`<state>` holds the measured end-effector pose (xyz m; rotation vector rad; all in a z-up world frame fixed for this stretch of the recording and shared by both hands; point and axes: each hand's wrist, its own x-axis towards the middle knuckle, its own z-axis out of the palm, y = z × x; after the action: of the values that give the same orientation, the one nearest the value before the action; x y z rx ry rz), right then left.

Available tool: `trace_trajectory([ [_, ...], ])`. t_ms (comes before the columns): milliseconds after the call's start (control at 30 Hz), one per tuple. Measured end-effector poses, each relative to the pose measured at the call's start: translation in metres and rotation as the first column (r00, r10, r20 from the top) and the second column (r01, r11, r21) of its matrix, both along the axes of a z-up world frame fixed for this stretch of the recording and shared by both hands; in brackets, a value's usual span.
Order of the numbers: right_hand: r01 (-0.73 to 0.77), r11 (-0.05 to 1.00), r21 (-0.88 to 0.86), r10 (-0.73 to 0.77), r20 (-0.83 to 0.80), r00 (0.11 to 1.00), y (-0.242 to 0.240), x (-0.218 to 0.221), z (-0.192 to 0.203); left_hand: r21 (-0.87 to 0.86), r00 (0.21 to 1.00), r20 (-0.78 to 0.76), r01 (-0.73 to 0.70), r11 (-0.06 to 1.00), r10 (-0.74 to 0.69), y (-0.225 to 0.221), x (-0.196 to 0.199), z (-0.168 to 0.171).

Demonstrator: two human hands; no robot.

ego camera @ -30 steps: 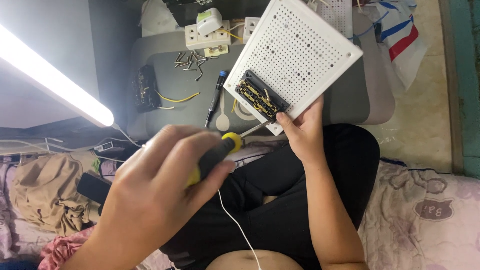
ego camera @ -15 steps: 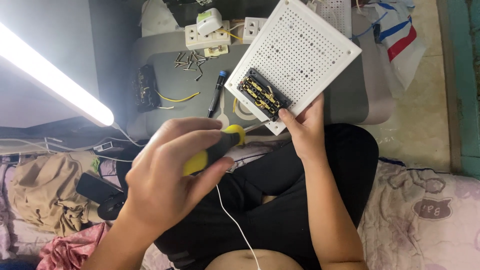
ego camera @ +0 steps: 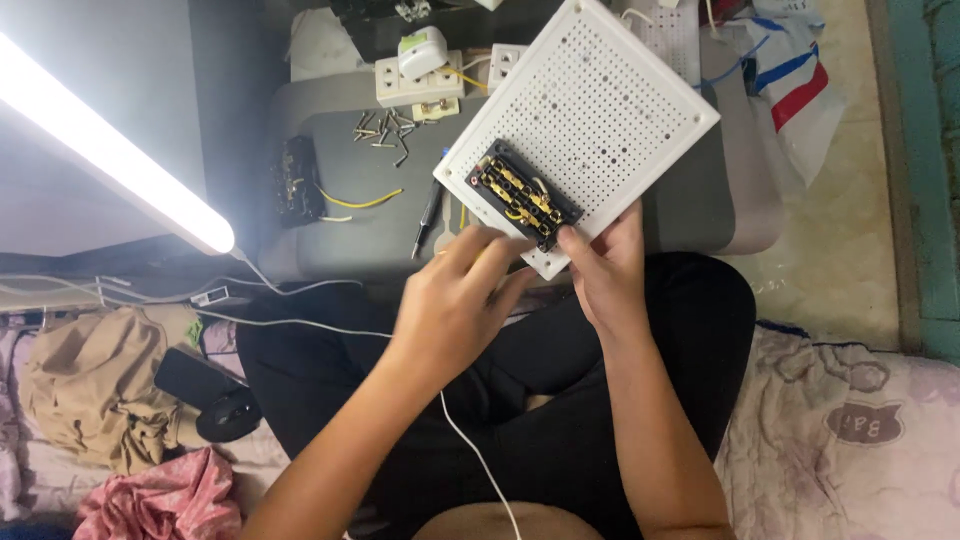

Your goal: The person is assembling an electrical panel by mounting a circuit board onto a perforated plastic sheet using a screwdriver and screws.

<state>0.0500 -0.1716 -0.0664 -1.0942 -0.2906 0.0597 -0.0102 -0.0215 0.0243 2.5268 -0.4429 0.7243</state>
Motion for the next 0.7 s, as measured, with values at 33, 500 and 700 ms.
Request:
trace_trajectory([
  [33,-0.001,1.000,-0.001,0.001,-0.003,1.000,0.001,-0.002,-0.004,-0.001,1.000,-0.003,-0.001,1.000,0.001,-0.002,0.001,-0.008],
  [500,0.142,0.987,-0.081,-0.139,0.047,0.989,0.007,-0.003,-0.017,-0.021,0.985,-0.030,-0.171,0.985,0.171,-0.018,0.013,-0.044],
  [700,0.149,0.985,-0.086,-0.146,0.037,0.989,0.011,-0.009,-0.016,-0.274,0.980,-0.152,-0.164,0.948,0.126,-0.016,0.015,-0.038],
])
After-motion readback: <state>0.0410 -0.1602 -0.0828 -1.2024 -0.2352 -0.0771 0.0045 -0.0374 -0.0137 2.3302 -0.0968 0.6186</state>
